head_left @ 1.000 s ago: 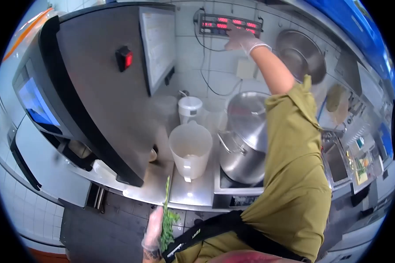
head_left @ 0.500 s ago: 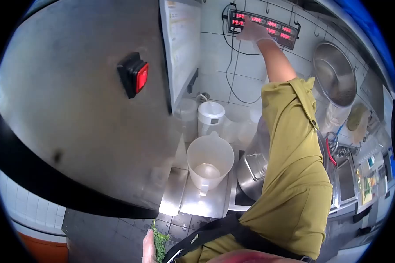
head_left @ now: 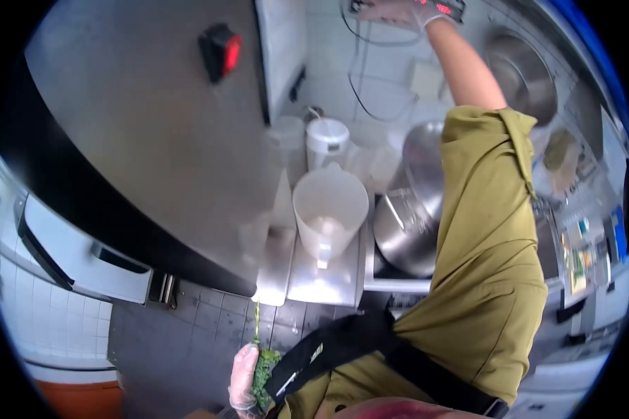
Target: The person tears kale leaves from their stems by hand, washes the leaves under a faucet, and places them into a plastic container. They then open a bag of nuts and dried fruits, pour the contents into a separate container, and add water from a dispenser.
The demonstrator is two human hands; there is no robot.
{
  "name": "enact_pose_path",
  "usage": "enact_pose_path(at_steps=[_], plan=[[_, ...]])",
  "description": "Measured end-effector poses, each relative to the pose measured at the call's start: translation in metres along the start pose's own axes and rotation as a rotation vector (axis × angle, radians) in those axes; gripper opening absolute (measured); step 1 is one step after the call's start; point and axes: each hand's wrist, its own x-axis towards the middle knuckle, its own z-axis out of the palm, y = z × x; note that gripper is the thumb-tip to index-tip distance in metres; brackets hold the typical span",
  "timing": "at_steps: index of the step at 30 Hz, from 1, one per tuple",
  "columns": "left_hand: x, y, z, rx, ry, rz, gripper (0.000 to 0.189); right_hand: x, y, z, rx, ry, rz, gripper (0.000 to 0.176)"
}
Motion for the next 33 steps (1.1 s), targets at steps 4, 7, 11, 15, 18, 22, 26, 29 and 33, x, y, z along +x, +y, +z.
enact_pose_path(at_steps=[4, 7, 11, 15, 18, 22, 26, 29, 33], plan=[[-0.011, 0.009, -0.011, 0.063, -0.202, -0.119, 0.025, -0.14, -0.037, -0.016, -0.458, 0.178, -0.249, 0.081], [0.029, -0.009, -0.035, 0.443, -0.484, -0.097, 0.028, -0.3, -0.101, -0.008, 0.086, 0.092, -0.141, 0.077], [0.065, -0.021, 0.018, 0.62, -0.791, -0.198, 0.025, -0.466, -0.048, 0.076, 0.424, 0.611, -0.447, 0.102], [0.046, -0.056, 0.174, 0.861, -1.156, -0.061, 0.024, -0.613, -0.021, 0.151, 1.386, 1.076, -0.125, 0.119], [-0.035, -0.116, 0.318, 1.051, -1.415, 0.221, 0.03, -0.719, 0.02, 0.194, 1.755, 1.274, -0.138, 0.097], [-0.167, -0.273, 0.454, 0.944, -1.704, 0.64, 0.042, -0.86, 0.085, 0.196, 1.755, 1.745, -0.192, 0.088], [-0.287, -0.415, 0.553, 1.005, -1.842, 0.742, 0.041, -1.012, 0.147, 0.165, 1.488, 2.117, -0.142, 0.077], [-0.344, -0.49, 0.618, 0.858, -2.041, 0.624, 0.028, -1.112, 0.192, 0.124, 1.281, 2.336, 0.041, 0.074], [-0.389, -0.567, 0.72, 0.916, -2.194, 0.157, 0.012, -1.2, 0.278, 0.105, 1.342, 2.46, 0.005, 0.085]])
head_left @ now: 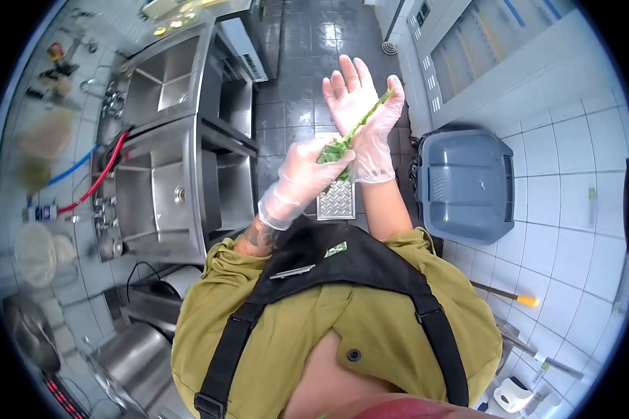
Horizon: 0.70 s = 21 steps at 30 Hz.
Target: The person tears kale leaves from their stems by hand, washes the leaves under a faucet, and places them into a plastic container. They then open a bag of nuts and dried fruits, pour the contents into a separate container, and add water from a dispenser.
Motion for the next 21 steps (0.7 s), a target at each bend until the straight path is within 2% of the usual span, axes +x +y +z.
enact_pose_path(at_steps=[2, 4, 5, 7, 9, 10, 11, 13, 15, 16, 19, 20, 21], plan=[[0.06, -0.019, -0.015, -0.08, -0.109, -0.087, 0.014, 0.06, -0.003, -0.017, 0.035, 0.1, -0.012, 0.088], [0.11, -0.047, -0.039, -0.101, -0.372, 0.028, 0.019, 0.129, 0.005, -0.039, 0.055, 0.219, -0.02, 0.085], [0.136, -0.06, -0.053, -0.108, -0.504, 0.088, 0.022, 0.173, 0.005, -0.064, 0.033, 0.357, 0.001, 0.069], [0.203, -0.08, -0.08, -0.126, -0.354, -0.077, 0.022, 0.255, -0.003, -0.113, -0.171, 0.452, 0.139, 0.041], [0.285, -0.09, -0.117, -0.597, -0.18, -0.121, 0.034, 0.302, -0.012, -0.099, -0.339, 0.257, 0.131, 0.026], [0.322, -0.086, -0.133, -0.802, -0.126, -0.218, 0.053, 0.32, -0.015, -0.079, -0.558, 0.304, 0.11, 0.025], [0.364, -0.092, -0.151, -0.8, -0.144, -0.183, 0.058, 0.334, -0.016, -0.062, -0.729, 0.294, 0.099, 0.028], [0.433, -0.067, -0.171, -0.637, -0.066, -0.108, 0.054, 0.365, -0.005, -0.018, -1.024, 0.253, 0.072, 0.033], [0.506, -0.07, -0.18, -0.684, -0.103, -0.024, 0.044, 0.42, 0.008, -0.005, -1.147, 0.058, 0.015, 0.045], [0.538, -0.069, -0.185, -0.675, -0.141, -0.004, 0.042, 0.448, 0.01, 0.005, -1.015, 0.023, 0.078, 0.054], [0.631, -0.083, -0.206, -0.541, -0.18, 0.063, 0.04, 0.554, 0.006, -0.012, -1.208, 0.003, -0.068, 0.04], [0.66, -0.093, -0.215, -0.487, -0.117, 0.05, 0.041, 0.589, 0.002, -0.017, -1.249, 0.019, -0.073, 0.035], [0.69, -0.101, -0.225, -0.432, -0.043, 0.042, 0.042, 0.624, 0.0, -0.017, -1.141, 0.019, -0.02, 0.032]])
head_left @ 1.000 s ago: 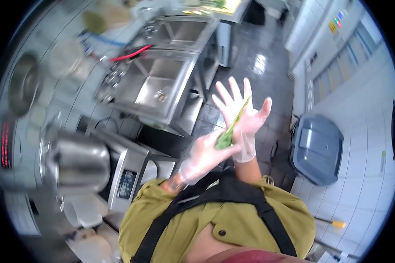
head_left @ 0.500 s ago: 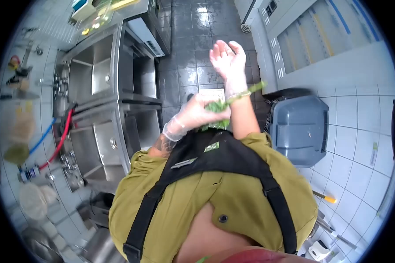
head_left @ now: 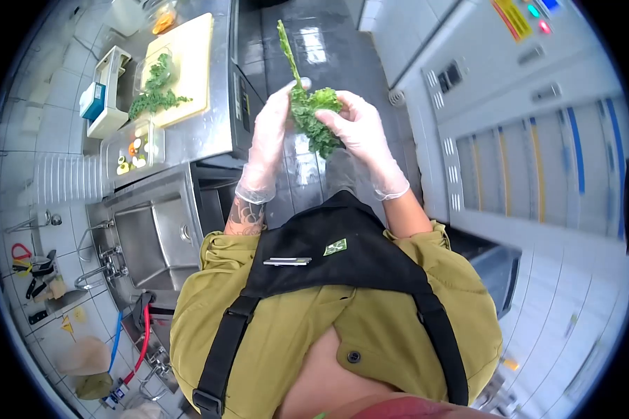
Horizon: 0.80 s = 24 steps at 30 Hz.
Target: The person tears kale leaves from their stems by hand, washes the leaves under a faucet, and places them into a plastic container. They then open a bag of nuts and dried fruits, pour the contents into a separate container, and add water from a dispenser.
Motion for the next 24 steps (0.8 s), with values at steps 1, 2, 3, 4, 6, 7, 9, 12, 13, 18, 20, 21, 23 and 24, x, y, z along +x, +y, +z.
enact_pose_path(at_steps=[1, 2, 3, 4, 6, 7, 9, 12, 13, 18, 20, 21, 23, 24], plan=[[0.024, 0.006, -0.007, 0.003, 0.123, -0.045, 0.043, 0.039, 0.003, -0.005, -0.147, -0.035, -0.005, 0.032], [0.051, 0.01, -0.018, 0.051, 0.172, -0.052, 0.04, 0.075, 0.005, -0.007, -0.291, -0.073, -0.009, 0.031], [0.077, 0.015, -0.031, 0.101, 0.228, -0.061, 0.037, 0.111, 0.001, -0.003, -0.367, -0.154, -0.02, 0.03], [0.095, 0.024, -0.04, 0.15, 0.281, -0.065, 0.034, 0.136, -0.011, 0.004, -0.445, -0.232, -0.042, 0.028], [0.151, 0.024, -0.073, 0.147, 0.425, -0.097, 0.025, 0.216, -0.014, 0.022, -0.419, -0.494, 0.058, 0.025], [0.17, 0.036, -0.086, 0.155, 0.471, -0.063, 0.025, 0.257, -0.016, 0.034, -0.38, -0.611, 0.055, 0.025], [0.197, 0.069, -0.115, 0.183, 0.539, -0.006, 0.027, 0.321, -0.033, 0.067, -0.125, -0.796, 0.229, 0.028], [0.213, 0.083, -0.165, 0.041, 0.615, 0.141, 0.031, 0.403, -0.021, 0.118, 0.264, -1.049, 0.552, 0.04], [0.217, 0.078, -0.191, -0.33, 0.608, 0.108, 0.032, 0.422, -0.015, 0.137, 0.304, -1.083, 0.6, 0.042], [0.246, 0.076, -0.258, -0.041, 0.908, 0.153, 0.022, 0.492, 0.04, 0.216, 0.319, -1.302, 0.691, 0.047], [0.267, 0.079, -0.288, 0.145, 0.956, 0.021, 0.019, 0.513, 0.061, 0.229, 0.214, -1.198, 0.7, 0.038], [0.276, 0.076, -0.296, 0.182, 0.98, 0.022, 0.018, 0.53, 0.074, 0.241, 0.27, -1.274, 0.816, 0.037], [0.282, 0.073, -0.304, 0.254, 1.062, -0.012, 0.015, 0.541, 0.074, 0.26, 0.169, -1.334, 0.883, 0.035], [0.286, 0.077, -0.314, 0.306, 1.111, -0.015, 0.015, 0.542, 0.056, 0.272, 0.015, -1.338, 0.782, 0.034]])
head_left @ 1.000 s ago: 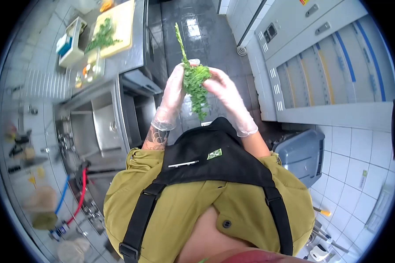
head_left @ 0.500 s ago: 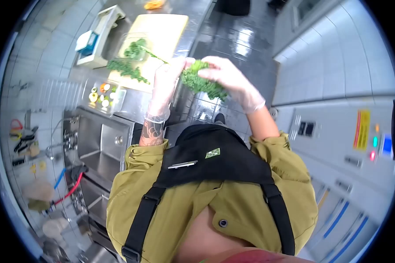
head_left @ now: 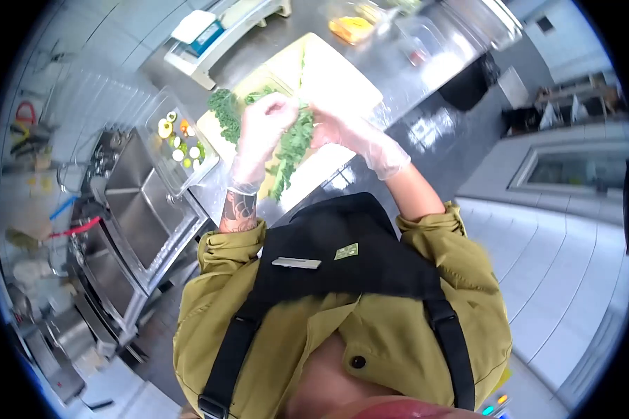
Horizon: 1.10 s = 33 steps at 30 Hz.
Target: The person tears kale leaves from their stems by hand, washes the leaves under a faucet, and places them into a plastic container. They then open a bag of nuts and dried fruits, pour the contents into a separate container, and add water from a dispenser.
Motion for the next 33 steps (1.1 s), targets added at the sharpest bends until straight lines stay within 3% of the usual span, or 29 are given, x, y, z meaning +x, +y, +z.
enact_pose_path(at_steps=[1, 5, 8, 12, 14, 16, 17, 21, 24, 25, 28, 31, 33], plan=[[0.004, -0.005, -0.004, 0.062, 0.053, 0.061, 0.013, 0.003, -0.008, 0.01, -0.14, 0.065, 0.006, 0.033], [0.02, -0.005, -0.011, 0.008, 0.151, -0.071, 0.011, 0.054, -0.009, -0.015, -0.558, -0.067, -0.023, 0.027], [0.019, -0.011, -0.024, -0.067, 0.178, -0.042, 0.011, 0.083, -0.008, -0.025, -0.467, -0.264, -0.001, 0.023], [0.016, 0.001, -0.009, 0.12, 0.34, -0.287, 0.013, 0.108, -0.019, -0.027, -0.651, -0.336, 0.019, 0.023], [0.012, -0.002, -0.002, 0.242, 0.354, -0.185, 0.014, 0.12, -0.016, -0.034, -0.759, -0.425, 0.141, 0.04], [0.004, -0.004, 0.001, 0.359, 0.294, -0.182, 0.015, 0.115, -0.014, -0.029, -0.808, -0.417, 0.041, 0.047], [-0.001, -0.006, 0.005, 0.306, 0.31, -0.22, 0.016, 0.12, -0.001, -0.032, -0.817, -0.466, -0.008, 0.048], [-0.008, -0.011, 0.006, 0.582, 0.386, -0.142, 0.016, 0.126, 0.009, -0.029, -0.986, -0.62, -0.091, 0.051], [-0.007, -0.007, 0.002, 0.784, 0.464, -0.366, 0.017, 0.12, 0.01, -0.019, -1.071, -0.631, -0.065, 0.042], [-0.008, -0.02, -0.002, 0.746, 0.483, -0.305, 0.018, 0.121, 0.011, -0.016, -1.077, -0.603, -0.061, 0.041], [-0.001, -0.04, -0.006, 0.243, 0.575, -0.175, 0.024, 0.131, 0.012, -0.007, -1.201, -0.555, -0.067, 0.033], [0.009, -0.047, -0.014, -0.028, 0.638, -0.365, 0.028, 0.143, 0.024, -0.007, -1.215, -0.48, -0.173, 0.022], [0.019, -0.06, -0.023, -0.131, 0.7, -0.305, 0.027, 0.141, 0.02, -0.004, -1.207, -0.357, -0.338, 0.009]])
